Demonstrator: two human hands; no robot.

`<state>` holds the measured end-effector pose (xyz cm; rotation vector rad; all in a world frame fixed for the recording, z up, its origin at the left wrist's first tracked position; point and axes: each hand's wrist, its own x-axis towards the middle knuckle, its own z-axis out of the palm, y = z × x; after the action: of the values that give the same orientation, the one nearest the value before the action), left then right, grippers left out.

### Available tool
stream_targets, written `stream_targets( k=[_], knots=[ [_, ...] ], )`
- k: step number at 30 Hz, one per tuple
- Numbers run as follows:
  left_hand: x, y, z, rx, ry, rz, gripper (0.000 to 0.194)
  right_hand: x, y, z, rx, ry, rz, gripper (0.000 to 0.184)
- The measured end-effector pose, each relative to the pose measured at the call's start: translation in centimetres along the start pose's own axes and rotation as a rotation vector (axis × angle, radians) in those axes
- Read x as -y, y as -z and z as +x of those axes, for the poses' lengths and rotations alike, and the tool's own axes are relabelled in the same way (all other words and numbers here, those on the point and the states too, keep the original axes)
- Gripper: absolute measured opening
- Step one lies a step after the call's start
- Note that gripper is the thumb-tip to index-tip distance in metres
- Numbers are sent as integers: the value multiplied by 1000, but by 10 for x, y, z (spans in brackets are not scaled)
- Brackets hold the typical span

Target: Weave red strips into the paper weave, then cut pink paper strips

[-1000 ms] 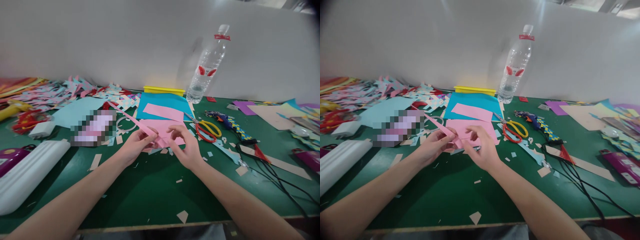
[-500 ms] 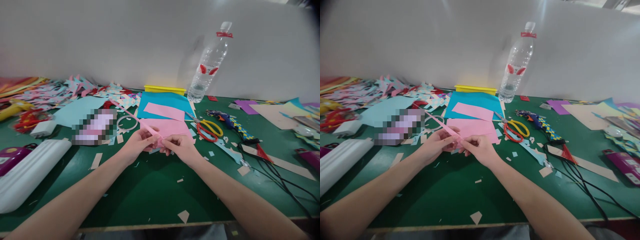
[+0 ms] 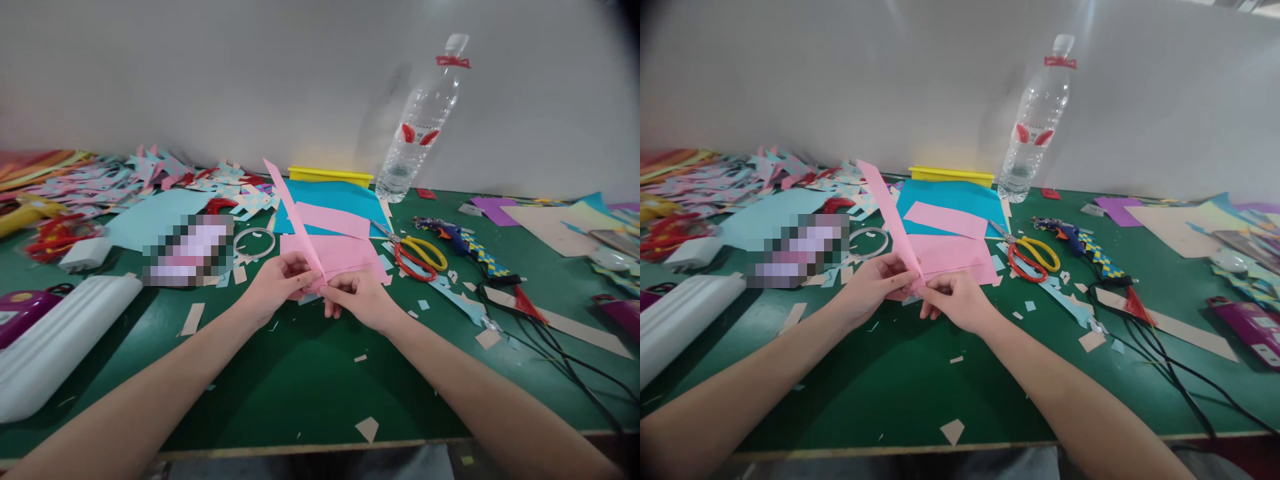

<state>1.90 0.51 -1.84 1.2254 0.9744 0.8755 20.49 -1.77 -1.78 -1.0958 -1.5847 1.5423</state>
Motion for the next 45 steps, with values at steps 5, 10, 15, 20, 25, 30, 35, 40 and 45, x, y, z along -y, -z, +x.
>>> stream_targets(
  k=[5, 10, 15, 20, 25, 30, 35, 40, 45],
  knots=[
    [1, 0, 1, -16, 12, -26, 22, 0, -1, 0, -7, -7, 13, 30],
    [-1, -1, 0, 7, -28, -72, 20, 5, -2, -2, -13, -16, -31, 29],
    [-4, -3, -1, -27, -8, -4, 19, 5, -2, -1, -2, -24, -52, 32],
    [-2, -2, 0, -20, -5, 31, 20, 5, -2, -1, 19, -28, -71, 32],
    [-1, 0, 0, -9, -13, 58, 18, 5, -2, -1, 33, -22, -97, 34],
    [-1, -1, 1, -25, -20, 67, 17, 5, -2, -1, 32, -35, -99, 33],
    [1, -1, 1, -5, -14, 64, 14, 7, -2, -1, 40, -45, -104, 31],
    [2, 1, 1, -11, -15, 103, 13, 11, -2, -1, 39, -54, -98, 35],
    [2, 2, 1, -13, -6, 124, 16, 7, 0, -1, 75, -30, -85, 33]
  ],
)
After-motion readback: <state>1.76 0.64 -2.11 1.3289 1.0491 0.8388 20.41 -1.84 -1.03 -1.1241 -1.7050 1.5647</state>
